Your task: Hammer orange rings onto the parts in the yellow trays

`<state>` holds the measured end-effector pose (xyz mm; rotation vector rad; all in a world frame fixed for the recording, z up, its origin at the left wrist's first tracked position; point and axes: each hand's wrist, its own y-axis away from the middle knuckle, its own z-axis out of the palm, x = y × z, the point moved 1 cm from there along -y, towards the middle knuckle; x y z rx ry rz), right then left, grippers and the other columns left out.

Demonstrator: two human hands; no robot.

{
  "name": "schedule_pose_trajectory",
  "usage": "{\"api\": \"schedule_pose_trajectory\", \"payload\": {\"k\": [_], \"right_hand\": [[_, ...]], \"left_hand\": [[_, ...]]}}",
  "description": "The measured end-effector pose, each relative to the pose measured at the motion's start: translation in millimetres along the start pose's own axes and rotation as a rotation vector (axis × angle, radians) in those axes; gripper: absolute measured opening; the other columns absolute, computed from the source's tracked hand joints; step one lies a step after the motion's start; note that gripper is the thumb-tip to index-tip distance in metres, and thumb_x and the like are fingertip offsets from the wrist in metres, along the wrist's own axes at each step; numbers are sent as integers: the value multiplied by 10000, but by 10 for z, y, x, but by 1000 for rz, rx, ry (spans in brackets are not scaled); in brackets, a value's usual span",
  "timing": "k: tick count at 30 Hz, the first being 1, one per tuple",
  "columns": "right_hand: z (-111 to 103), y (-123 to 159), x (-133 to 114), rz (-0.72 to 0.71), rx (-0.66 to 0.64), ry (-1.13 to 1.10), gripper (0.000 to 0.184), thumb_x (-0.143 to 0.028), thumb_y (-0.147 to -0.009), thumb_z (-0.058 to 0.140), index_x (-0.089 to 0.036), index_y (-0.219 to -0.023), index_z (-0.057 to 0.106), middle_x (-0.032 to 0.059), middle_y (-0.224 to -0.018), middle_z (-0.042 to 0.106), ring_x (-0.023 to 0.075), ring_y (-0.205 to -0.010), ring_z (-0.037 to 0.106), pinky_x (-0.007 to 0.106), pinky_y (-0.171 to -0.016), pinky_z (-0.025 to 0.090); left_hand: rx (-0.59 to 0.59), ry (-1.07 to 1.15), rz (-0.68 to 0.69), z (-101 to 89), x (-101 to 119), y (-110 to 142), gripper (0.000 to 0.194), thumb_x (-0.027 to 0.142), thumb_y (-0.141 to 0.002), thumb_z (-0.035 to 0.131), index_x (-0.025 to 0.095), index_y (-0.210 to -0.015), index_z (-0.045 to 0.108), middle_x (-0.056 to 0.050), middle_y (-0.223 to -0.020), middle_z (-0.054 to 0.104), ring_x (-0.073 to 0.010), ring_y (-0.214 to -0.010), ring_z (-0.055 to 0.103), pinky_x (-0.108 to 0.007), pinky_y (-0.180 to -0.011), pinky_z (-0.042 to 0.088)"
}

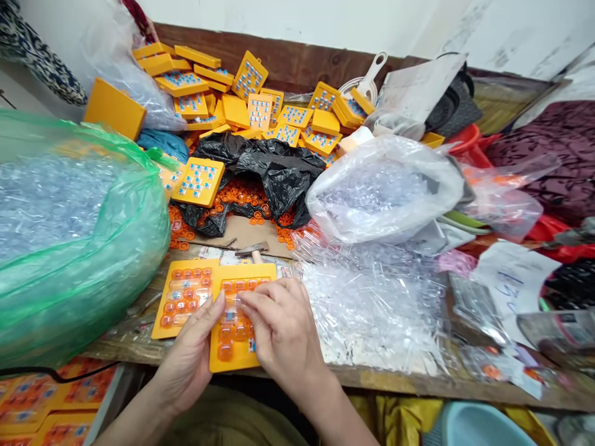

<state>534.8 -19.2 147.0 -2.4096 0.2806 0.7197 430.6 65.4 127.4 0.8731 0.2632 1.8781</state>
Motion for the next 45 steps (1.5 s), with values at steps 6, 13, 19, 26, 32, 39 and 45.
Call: {"api": "schedule_pose_trajectory", "payload": {"k": [6,13,19,26,32,39,45], "right_hand": [[159,93,56,348,189,-193,209,-253,-802,665,-273,-985,567,62,-1164,444,267,-1135,459,455,-917,411],[345,123,67,872,134,-1066,551,-304,-739,738,-334,-1093,317,-20,-969,605,191,-830,678,360,-750,554],[391,148,109,848,165,-999,532,-334,-748,731,-320,-1097,329,-4,-980,630,200,-840,692,365,-729,565],[-145,-169,677,466,103,182,265,-314,-842,582,-210,-1084,615,120,-1109,640,269,-939,614,435,-791,477],[-160,-312,1128,368,-36,580,314,-13,-736,529,-207,-878,732,139,-919,710,325,-927,537,448,-767,337],[-139,-313,1275,264,-18,662,277,-133,-843,525,-224,-963,758,99,-782,732,281,-820,567,398,-737,374],[-313,-282,1353,227,196,534,227,-193,-865,539,-214,-927,757,91,-868,749,259,-811,663,379,-749,489]], "left_hand": [[14,-31,40,38,-18,42,463,266,-786,731,173,-1220,597,-92,-1063,734,-258,-1030,677,-396,-977,504],[45,-138,130,39,-67,-27,433,345,-748,757,157,-1122,650,-87,-1036,741,-262,-1021,679,-385,-950,522],[87,-197,125,26,-80,-66,356,309,-800,714,143,-1110,650,-91,-1068,732,-252,-1041,670,-363,-949,526],[140,-77,-16,69,46,-66,412,263,-807,708,171,-1196,612,-105,-1095,723,-257,-1022,682,-394,-924,551],[123,20,-97,104,83,-30,416,246,-824,682,179,-1224,591,-103,-1123,713,-264,-1029,679,-433,-932,546],[113,34,-96,70,109,-12,480,243,-825,676,182,-1283,547,-104,-1166,694,-274,-1097,645,-429,-977,517],[-29,-1,-91,23,108,-5,655,123,-770,697,184,-1372,445,-111,-1145,701,-282,-1097,643,-440,-1004,489]]}}
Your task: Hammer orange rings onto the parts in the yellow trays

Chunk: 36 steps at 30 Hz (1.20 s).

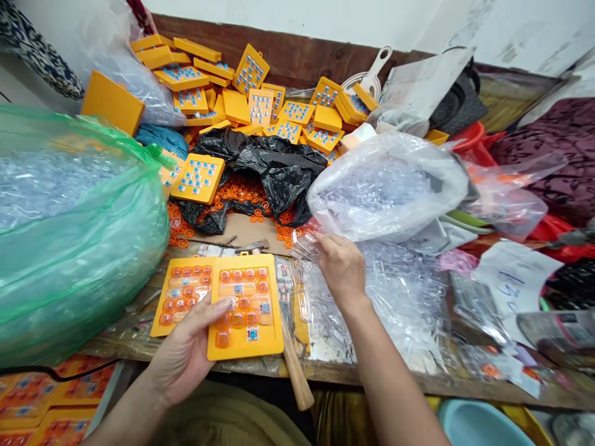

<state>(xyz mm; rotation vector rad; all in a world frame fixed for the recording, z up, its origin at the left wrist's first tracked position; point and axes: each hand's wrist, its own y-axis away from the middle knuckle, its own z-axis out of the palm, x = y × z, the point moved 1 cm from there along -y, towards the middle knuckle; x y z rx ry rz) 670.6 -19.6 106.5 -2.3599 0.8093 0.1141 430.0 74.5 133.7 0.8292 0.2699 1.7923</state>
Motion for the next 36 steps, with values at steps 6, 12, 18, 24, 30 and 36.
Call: {"api": "schedule_pose_trajectory", "payload": {"k": [6,12,18,24,30,36], "right_hand": [[-339,92,-308,217,282,-347,191,-298,-865,623,-232,-1037,674,75,-946,719,223,-849,690,422,-774,569],[-577,579,-998,576,-257,-1206,231,-206,-675,806,-245,-869,687,9,-737,748,160,-669,723,261,-627,624],[-551,763,-1096,387,-171,-1007,295,-122,-747,722,-286,-979,642,-20,-797,737,134,-696,713,225,-645,611],[-521,849,-1121,245,-75,-776,310,-141,-791,681,-295,-1041,579,9,-904,606,144,-732,626,259,-606,562],[-463,791,-1117,566,-352,-1085,592,-307,-719,760,-276,-1249,499,98,-1206,615,238,-982,666,425,-833,573],[-344,874,-1099,806,-490,-1325,556,-297,-650,825,-220,-1142,577,109,-1146,697,272,-1011,685,436,-899,552]], "left_hand": [[-192,-74,41,31,16,37,899,25,-616,749,211,-1413,377,-131,-1197,674,-333,-1132,615,-476,-1018,459],[-208,-165,114,50,37,19,975,30,-537,811,234,-1397,398,-131,-1181,682,-360,-1112,620,-494,-989,472],[-148,-236,161,34,-28,16,951,49,-574,812,219,-1394,360,-145,-1171,683,-331,-1061,651,-426,-926,517],[-55,-299,282,57,-58,54,757,116,-621,808,189,-1278,441,-134,-1122,702,-299,-997,679,-380,-880,544],[-26,-312,358,-4,-95,83,703,116,-629,794,189,-1243,459,-111,-1120,698,-272,-986,684,-339,-848,561],[-27,-389,325,-138,-153,65,736,166,-670,772,172,-1299,388,-115,-1187,664,-260,-1051,660,-354,-925,530]]}}
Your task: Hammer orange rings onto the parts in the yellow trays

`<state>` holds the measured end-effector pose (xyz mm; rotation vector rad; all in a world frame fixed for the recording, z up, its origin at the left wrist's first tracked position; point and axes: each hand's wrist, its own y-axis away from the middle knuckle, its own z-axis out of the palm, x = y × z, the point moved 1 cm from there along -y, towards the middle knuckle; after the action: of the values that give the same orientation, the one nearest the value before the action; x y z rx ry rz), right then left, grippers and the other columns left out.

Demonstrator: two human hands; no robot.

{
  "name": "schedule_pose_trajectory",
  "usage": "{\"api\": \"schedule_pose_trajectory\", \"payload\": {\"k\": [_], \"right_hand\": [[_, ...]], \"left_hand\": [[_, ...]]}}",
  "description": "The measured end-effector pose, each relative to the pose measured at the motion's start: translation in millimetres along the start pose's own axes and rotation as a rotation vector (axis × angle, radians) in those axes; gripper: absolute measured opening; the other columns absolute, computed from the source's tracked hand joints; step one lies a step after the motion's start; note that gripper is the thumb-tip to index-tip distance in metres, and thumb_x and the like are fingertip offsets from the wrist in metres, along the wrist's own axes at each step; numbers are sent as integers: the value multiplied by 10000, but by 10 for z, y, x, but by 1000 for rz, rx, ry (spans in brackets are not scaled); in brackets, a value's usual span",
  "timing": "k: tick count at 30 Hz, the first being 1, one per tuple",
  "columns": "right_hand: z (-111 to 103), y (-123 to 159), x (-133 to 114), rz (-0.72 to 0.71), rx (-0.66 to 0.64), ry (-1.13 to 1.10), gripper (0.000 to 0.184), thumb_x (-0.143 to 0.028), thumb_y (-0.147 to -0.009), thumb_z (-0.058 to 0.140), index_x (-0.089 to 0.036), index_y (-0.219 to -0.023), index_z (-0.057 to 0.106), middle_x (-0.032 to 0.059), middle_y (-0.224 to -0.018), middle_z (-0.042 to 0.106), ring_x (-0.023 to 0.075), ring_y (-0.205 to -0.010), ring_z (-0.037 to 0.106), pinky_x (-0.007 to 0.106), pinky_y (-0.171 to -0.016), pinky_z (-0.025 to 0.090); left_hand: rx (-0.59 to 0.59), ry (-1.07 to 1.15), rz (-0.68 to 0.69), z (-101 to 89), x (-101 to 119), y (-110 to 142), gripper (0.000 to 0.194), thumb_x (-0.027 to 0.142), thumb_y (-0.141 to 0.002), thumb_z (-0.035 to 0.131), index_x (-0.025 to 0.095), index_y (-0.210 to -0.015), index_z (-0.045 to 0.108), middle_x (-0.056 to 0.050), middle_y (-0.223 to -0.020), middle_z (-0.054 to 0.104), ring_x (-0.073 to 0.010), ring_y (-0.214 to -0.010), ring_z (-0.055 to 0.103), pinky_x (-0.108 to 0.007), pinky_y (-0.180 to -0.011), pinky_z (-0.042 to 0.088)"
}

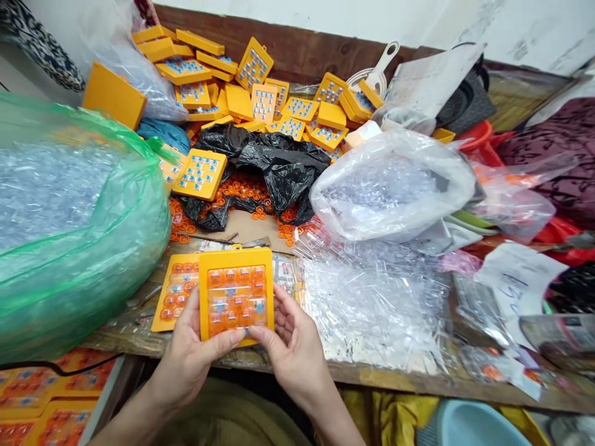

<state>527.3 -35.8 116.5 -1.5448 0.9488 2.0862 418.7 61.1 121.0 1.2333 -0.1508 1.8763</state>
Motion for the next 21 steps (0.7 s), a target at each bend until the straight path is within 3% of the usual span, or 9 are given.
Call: {"api": "schedule_pose_trajectory", "payload": {"k": [6,9,11,14,17,21], "right_hand": [[-22,-17,81,175,-82,-234,586,-278,-604,862,-191,-1126,612,111,-1103,718,279,-985,693,438,-891,542],[169,-96,66,177,-99,-235,591,-298,-588,862,-200,-1121,627,93,-1115,714,262,-980,694,421,-899,542],[371,-168,84,128,-116,-123,638,-343,-573,856,-204,-1149,622,82,-1073,723,256,-927,708,405,-838,574],[643,-264,164,24,-152,66,632,-445,-646,763,-182,-1199,607,89,-1005,722,252,-834,715,404,-745,598],[755,-316,256,-50,-97,187,634,-412,-683,721,-142,-1243,596,138,-1068,672,289,-915,669,451,-786,569],[781,-340,336,-124,-37,287,650,-398,-704,717,-141,-1284,577,162,-1281,567,343,-1194,512,521,-1026,402]], "left_hand": [[-86,-227,-63,-178,155,55,946,267,-640,811,222,-1414,268,-134,-1400,512,-269,-1233,544,-367,-1004,489],[112,-452,64,-413,333,107,811,420,-693,754,243,-1385,369,-99,-1440,475,-272,-1296,478,-398,-1061,436],[273,-620,124,-610,431,126,700,528,-767,641,263,-1373,413,-76,-1433,487,-276,-1306,464,-444,-1089,396],[419,-880,129,-876,472,108,707,615,-802,519,237,-1391,425,-81,-1462,451,-287,-1354,397,-485,-1145,286],[437,-1129,134,-1012,403,46,775,652,-812,430,145,-1398,433,-139,-1466,432,-303,-1382,344,-489,-1169,204],[421,-1226,209,-982,320,-50,706,621,-858,348,180,-1402,435,-127,-1450,457,-294,-1378,353,-508,-1153,204]]}}
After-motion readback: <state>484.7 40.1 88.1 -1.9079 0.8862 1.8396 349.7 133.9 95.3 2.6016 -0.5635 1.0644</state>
